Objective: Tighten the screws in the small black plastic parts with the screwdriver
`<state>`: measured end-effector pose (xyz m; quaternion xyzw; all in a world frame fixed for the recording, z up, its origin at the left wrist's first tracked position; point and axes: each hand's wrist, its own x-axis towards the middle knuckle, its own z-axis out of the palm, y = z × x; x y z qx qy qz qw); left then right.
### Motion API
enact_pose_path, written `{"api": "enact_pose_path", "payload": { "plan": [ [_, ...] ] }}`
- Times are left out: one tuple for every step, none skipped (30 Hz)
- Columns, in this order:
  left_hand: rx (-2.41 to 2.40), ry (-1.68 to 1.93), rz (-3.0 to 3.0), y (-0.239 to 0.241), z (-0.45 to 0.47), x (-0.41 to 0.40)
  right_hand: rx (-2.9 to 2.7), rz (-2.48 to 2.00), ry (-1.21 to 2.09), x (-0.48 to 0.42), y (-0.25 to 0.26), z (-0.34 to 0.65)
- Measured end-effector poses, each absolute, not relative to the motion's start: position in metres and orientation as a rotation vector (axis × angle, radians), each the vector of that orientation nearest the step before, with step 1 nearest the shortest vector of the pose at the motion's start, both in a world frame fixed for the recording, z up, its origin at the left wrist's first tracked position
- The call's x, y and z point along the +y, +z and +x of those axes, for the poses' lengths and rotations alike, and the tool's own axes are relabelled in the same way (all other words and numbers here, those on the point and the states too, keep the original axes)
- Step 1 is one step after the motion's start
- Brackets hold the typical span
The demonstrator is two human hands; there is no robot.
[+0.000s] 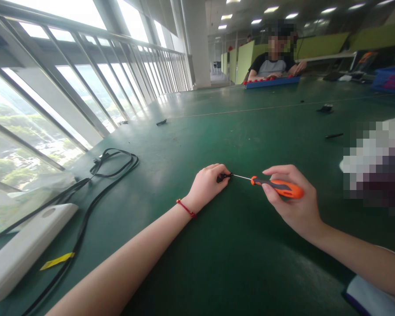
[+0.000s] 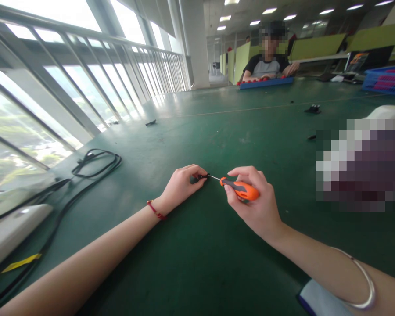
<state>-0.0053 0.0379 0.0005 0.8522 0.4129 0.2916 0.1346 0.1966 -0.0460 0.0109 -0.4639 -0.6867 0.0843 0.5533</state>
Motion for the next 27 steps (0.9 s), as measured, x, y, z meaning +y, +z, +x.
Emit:
{"api": "enact_pose_path", "payload": {
  "plan": [
    [1.199,0.846,2.468,0.0007,-0.0052,0.0379,-1.612,-1.057,0.181,-0.0456,0.0108,0.1970],
    [1.200,0.848,2.466,0.0007,-0.0052,0.0378,-1.617,-1.023,0.183,-0.0453,0.0109,0.1975],
    [1.199,0.848,2.466,0.0006,-0.0052,0.0377,-1.639,-1.008,0.200,-0.0452,0.0111,0.1978],
    [1.197,0.849,2.465,0.0003,-0.0053,0.0378,-1.673,-1.013,0.219,-0.0453,0.0116,0.1981],
    [1.192,0.849,2.466,-0.0001,-0.0054,0.0378,-1.711,-1.036,0.227,-0.0455,0.0121,0.1982],
    [1.186,0.850,2.468,-0.0005,-0.0056,0.0380,-1.742,-1.066,0.219,-0.0459,0.0125,0.1982],
    [1.178,0.851,2.470,-0.0008,-0.0058,0.0383,-1.756,-1.092,0.195,-0.0463,0.0129,0.1981],
    [1.170,0.852,2.472,-0.0011,-0.0060,0.0386,-1.750,-1.104,0.165,-0.0465,0.0130,0.1980],
    [1.164,0.853,2.474,-0.0012,-0.0061,0.0389,-1.725,-1.096,0.144,-0.0466,0.0129,0.1979],
    [1.162,0.854,2.474,-0.0013,-0.0062,0.0391,-1.691,-1.072,0.134,-0.0465,0.0126,0.1979],
    [1.163,0.853,2.474,-0.0012,-0.0062,0.0393,-1.656,-1.047,0.138,-0.0463,0.0122,0.1978],
    [1.165,0.853,2.473,-0.0011,-0.0062,0.0393,-1.634,-1.026,0.152,-0.0460,0.0118,0.1978],
    [1.169,0.853,2.470,-0.0009,-0.0062,0.0392,-1.630,-1.023,0.174,-0.0458,0.0116,0.1977],
    [1.172,0.854,2.468,-0.0008,-0.0061,0.0390,-1.645,-1.037,0.196,-0.0458,0.0115,0.1976],
    [1.173,0.854,2.467,-0.0006,-0.0061,0.0388,-1.668,-1.066,0.210,-0.0459,0.0115,0.1974],
    [1.172,0.853,2.467,-0.0005,-0.0061,0.0387,-1.687,-1.098,0.215,-0.0461,0.0117,0.1972],
    [1.172,0.852,2.467,-0.0004,-0.0061,0.0386,-1.700,-1.120,0.211,-0.0463,0.0120,0.1970],
    [1.172,0.850,2.467,-0.0003,-0.0061,0.0385,-1.696,-1.122,0.198,-0.0464,0.0122,0.1967],
    [1.169,0.847,2.469,-0.0002,-0.0062,0.0385,-1.676,-1.106,0.183,-0.0464,0.0124,0.1966],
    [1.167,0.846,2.471,-0.0001,-0.0062,0.0386,-1.650,-1.078,0.181,-0.0463,0.0125,0.1964],
    [1.167,0.847,2.472,0.0000,-0.0062,0.0386,-1.631,-1.052,0.194,-0.0460,0.0126,0.1964],
    [1.168,0.849,2.471,0.0001,-0.0062,0.0387,-1.626,-1.039,0.215,-0.0458,0.0126,0.1963],
    [1.170,0.850,2.470,0.0002,-0.0062,0.0387,-1.638,-1.048,0.239,-0.0457,0.0126,0.1963],
    [1.173,0.852,2.468,0.0003,-0.0061,0.0387,-1.657,-1.076,0.253,-0.0458,0.0125,0.1962],
    [1.175,0.853,2.466,0.0003,-0.0060,0.0387,-1.679,-1.113,0.257,-0.0459,0.0124,0.1962],
    [1.178,0.853,2.465,0.0003,-0.0059,0.0387,-1.694,-1.147,0.243,-0.0462,0.0123,0.1961],
    [1.179,0.851,2.464,0.0002,-0.0058,0.0387,-1.694,-1.169,0.213,-0.0464,0.0122,0.1960]
  ]
}}
